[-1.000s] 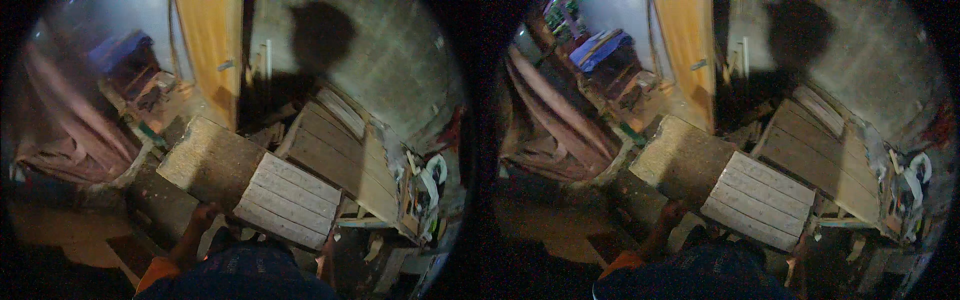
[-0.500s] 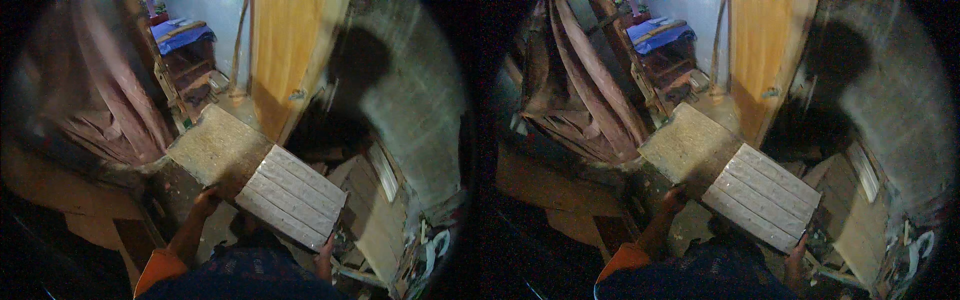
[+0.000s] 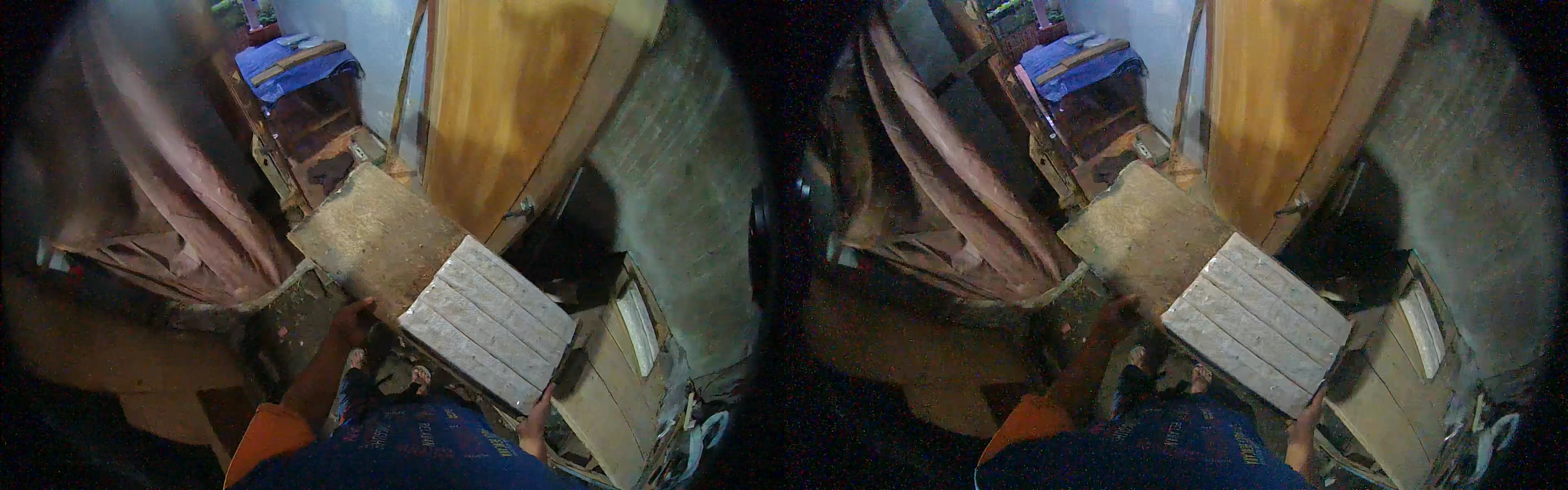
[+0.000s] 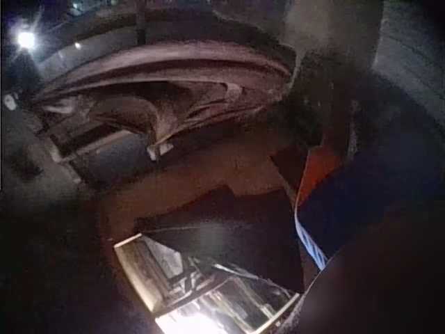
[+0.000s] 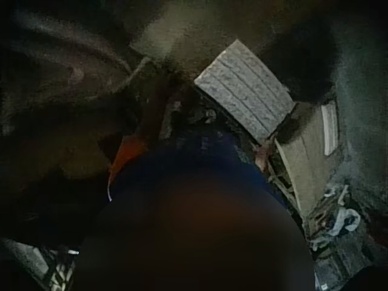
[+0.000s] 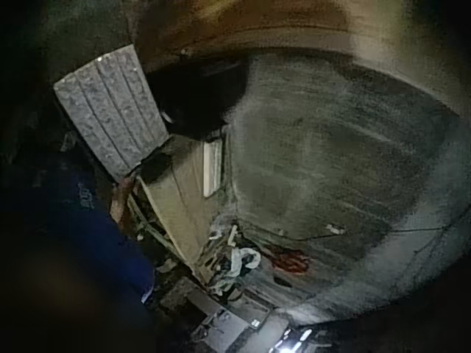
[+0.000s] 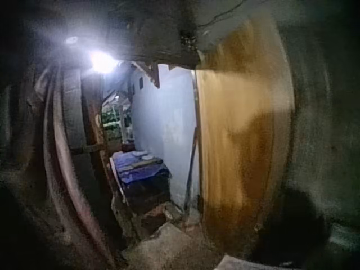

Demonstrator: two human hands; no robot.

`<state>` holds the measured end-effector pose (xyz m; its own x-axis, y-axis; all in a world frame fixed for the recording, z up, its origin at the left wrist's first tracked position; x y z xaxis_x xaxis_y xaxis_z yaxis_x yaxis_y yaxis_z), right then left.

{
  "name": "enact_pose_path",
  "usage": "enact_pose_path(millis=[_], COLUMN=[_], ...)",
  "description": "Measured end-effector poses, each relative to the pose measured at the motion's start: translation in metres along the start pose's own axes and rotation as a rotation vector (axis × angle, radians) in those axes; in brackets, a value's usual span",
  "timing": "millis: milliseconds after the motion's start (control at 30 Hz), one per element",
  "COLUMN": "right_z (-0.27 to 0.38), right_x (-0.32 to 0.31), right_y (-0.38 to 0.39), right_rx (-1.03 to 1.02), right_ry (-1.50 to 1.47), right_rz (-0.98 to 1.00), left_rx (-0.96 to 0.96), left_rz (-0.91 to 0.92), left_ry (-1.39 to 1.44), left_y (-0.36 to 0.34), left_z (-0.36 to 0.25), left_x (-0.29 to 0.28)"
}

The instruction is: The person uses a cylindrical tool to score and cut a rectangular sheet of material into four strips on a wooden board. They then lift the board with the cut strips and move to another table to place them down before returning to repeat the cutting process.

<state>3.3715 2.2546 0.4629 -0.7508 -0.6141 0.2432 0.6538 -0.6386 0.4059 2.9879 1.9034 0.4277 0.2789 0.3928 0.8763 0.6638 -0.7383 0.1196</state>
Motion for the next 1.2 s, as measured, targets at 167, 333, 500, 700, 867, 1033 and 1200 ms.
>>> enact_pose_path(millis=[167, 333, 500, 700, 867, 1033, 1200], right_z=[-0.002, -0.023, -0.033, -0.020, -0.056, -0.088, -0.073], right_x=[0.023, 0.027, 0.027, 0.026, -0.002, -0.015, 0.008], right_y=[0.017, 0.022, 0.012, 0.012, -0.046, -0.091, -0.045], right_rx=[0.182, 0.041, -0.113, -0.029, -0.080, -0.045, -0.121], right_ry=[-0.095, -0.023, -0.192, -0.067, -0.094, -0.213, -0.149], right_rz=[-0.066, -0.082, -0.051, 0.014, -0.069, 0.042, -0.002], left_rx=[0.177, 0.128, -0.053, 0.369, 0.369, 0.375, 0.432], left_rz=[-0.019, -0.003, 0.004, 0.332, 0.087, -0.088, -0.140], left_ry=[-0.899, -0.846, -0.229, -1.204, -0.389, -0.096, -0.214], left_y=[-0.014, -0.018, -0.047, -0.071, -0.067, -0.044, -0.030], left_z=[-0.013, -0.020, -0.023, -0.018, 0.000, 0.007, -0.007], left_x=[-0.053, -0.047, -0.033, -0.082, -0.050, -0.003, -0.010])
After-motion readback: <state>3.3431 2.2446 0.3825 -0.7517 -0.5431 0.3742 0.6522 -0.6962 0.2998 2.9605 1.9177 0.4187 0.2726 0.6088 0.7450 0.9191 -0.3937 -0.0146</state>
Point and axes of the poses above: each hand's wrist, its own y-axis away from the middle knuckle, its own x-axis out of the palm, z = x × y, the point moved 1 cm from there along -y, towards the middle knuckle, and after that the axes turned 15 degrees about z, right-handed, at the moved point
